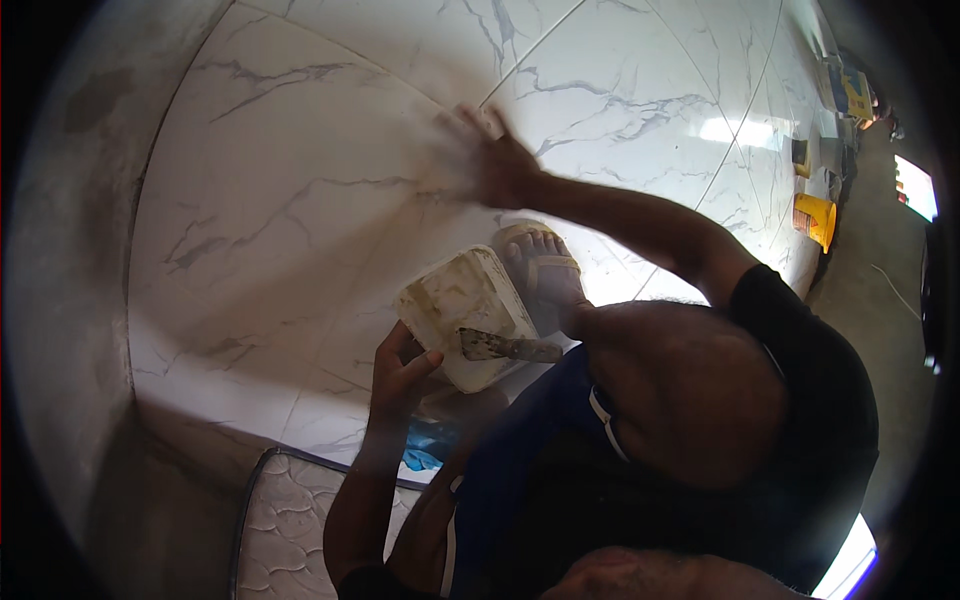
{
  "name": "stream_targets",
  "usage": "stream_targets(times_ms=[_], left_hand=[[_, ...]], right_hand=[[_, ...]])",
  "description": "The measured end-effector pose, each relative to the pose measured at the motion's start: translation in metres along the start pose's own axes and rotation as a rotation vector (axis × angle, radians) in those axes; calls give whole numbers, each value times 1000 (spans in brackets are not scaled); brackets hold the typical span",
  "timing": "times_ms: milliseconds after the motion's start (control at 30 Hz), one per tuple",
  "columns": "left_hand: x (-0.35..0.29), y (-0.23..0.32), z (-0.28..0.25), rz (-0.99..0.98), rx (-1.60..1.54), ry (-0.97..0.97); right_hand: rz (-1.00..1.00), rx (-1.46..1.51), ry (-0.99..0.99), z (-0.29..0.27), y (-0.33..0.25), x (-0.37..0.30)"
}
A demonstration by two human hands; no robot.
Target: The person scoops paste from a plastic container and applies it onto wall tile joints using a putty knife, then smooths the seams by hand.
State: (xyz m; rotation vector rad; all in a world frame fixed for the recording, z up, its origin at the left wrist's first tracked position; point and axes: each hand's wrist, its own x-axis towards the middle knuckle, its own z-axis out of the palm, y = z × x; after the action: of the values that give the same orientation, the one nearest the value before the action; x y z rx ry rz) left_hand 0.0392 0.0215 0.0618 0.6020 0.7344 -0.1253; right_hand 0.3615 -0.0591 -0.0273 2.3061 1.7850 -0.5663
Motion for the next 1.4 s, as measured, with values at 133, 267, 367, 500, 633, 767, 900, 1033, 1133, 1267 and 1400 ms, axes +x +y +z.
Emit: stream_targets(times_ms=[133, 267, 367, 500, 633, 767, 900, 1033, 1133, 1267, 1400], left_hand=[[-6, 0, 0, -5, 14, 20], [0, -1, -1, 9, -4, -6], [2, 0, -1, 1, 0, -12], [1, -3, -3, -8, 8, -9], [-2, -6, -2, -18, 22, -6], [-5, -4, 8, -34, 53, 41], [-7, -3, 7, -40, 70, 31], [-3, -5, 7, -34, 45, 18], [-2, -4, 7, -58, 57, -5], [-5, -4, 12, -42, 89, 26], [-9, 1, 13, -41, 85, 38]], right_hand=[[318, -88, 179, -16, 50, -15], [191, -93, 99, -8, 35, -24], [7, 19, -24, -3, -2, -32], [-147, 25, -116, 2, -45, -41], [-461, 24, -66, 9, -58, -49], [-464, 108, 147, 32, -51, -41], [501, -63, 121, 9, 19, -32], [107, -5, 130, 15, 18, -46], [-351, 341, -150, 37, -36, -56], [-559, 142, 103, 53, -63, -61], [566, -123, 3, 12, 28, -40]])
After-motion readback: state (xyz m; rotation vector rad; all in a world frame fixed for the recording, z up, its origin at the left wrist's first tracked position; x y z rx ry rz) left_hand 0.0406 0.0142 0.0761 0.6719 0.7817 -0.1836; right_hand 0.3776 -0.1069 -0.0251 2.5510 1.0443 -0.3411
